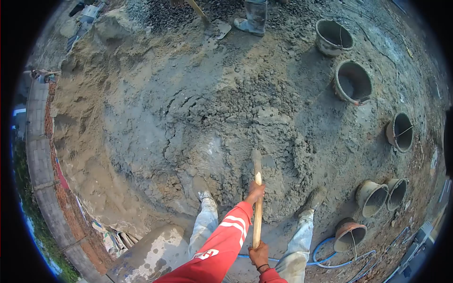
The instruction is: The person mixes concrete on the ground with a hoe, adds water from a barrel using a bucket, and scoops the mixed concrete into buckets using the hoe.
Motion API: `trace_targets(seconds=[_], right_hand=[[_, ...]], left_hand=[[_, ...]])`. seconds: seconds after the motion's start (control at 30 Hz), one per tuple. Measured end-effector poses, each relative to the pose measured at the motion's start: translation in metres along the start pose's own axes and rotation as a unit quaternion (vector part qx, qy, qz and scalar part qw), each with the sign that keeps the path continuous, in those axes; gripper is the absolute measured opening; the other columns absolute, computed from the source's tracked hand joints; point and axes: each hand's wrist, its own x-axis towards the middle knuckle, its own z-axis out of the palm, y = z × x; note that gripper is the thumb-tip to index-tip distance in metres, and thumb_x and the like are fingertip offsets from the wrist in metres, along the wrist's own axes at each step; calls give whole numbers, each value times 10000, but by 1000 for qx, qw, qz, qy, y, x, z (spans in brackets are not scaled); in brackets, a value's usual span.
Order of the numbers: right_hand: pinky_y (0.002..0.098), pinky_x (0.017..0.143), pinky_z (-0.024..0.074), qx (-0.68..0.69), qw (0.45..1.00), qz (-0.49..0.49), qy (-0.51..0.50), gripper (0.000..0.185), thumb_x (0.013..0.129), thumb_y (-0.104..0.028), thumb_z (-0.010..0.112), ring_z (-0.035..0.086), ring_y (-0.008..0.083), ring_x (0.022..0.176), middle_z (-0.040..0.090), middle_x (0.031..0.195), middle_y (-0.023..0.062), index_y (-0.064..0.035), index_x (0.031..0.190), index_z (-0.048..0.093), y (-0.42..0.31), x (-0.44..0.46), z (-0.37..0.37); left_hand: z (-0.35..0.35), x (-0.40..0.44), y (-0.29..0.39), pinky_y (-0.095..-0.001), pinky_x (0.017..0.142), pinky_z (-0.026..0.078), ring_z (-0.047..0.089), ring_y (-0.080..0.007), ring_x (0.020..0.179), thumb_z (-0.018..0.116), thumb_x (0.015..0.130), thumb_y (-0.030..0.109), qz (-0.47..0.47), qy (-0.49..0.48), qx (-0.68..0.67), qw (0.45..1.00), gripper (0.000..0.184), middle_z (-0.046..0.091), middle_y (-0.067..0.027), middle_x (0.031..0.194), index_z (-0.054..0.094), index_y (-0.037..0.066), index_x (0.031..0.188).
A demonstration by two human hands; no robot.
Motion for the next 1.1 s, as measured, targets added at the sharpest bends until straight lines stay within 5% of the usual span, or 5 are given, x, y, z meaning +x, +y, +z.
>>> trace_targets(seconds=[0.23,0.4,0.73,0.87,1.1], right_hand=[[512,741,519,-47,999,-13,-14,328,729,-164,684,642,450,843,668,865,247,-40,1024,611,76,-45,25],[546,690,510,-105,994,-42,-7,331,746,-172,677,643,454,788,670,825,235,-86,1056,601,73,-67,25],[525,635,496,-89,975,-201,30,229,742,-134,657,634,434,722,651,754,191,-104,959,588,-59,51,-3],[525,685,510,-92,978,-187,6,274,751,-144,661,640,440,776,670,830,214,-92,1010,588,-91,86,-24],[538,743,492,-119,986,58,-99,351,770,-196,654,618,496,860,642,880,297,25,1024,554,-41,-29,-58]], left_hand=[[-20,-54,-55,-309,389,451,563,-152,468,672,860,133,22,32,-40,998,188,568,-53,598,552,5,930],[-53,-94,-44,-306,365,439,526,-148,422,672,842,87,5,86,-117,989,183,537,-39,579,519,33,927],[-131,-111,150,-278,428,436,465,-109,479,602,911,44,238,95,-268,929,175,482,-24,687,445,61,987],[-104,-62,188,-277,413,431,495,-118,479,603,910,64,279,118,-178,936,147,504,-36,663,480,17,975],[3,-31,-21,-371,401,479,566,-223,445,583,839,26,-85,59,-2,995,96,564,-122,590,595,-70,829]])
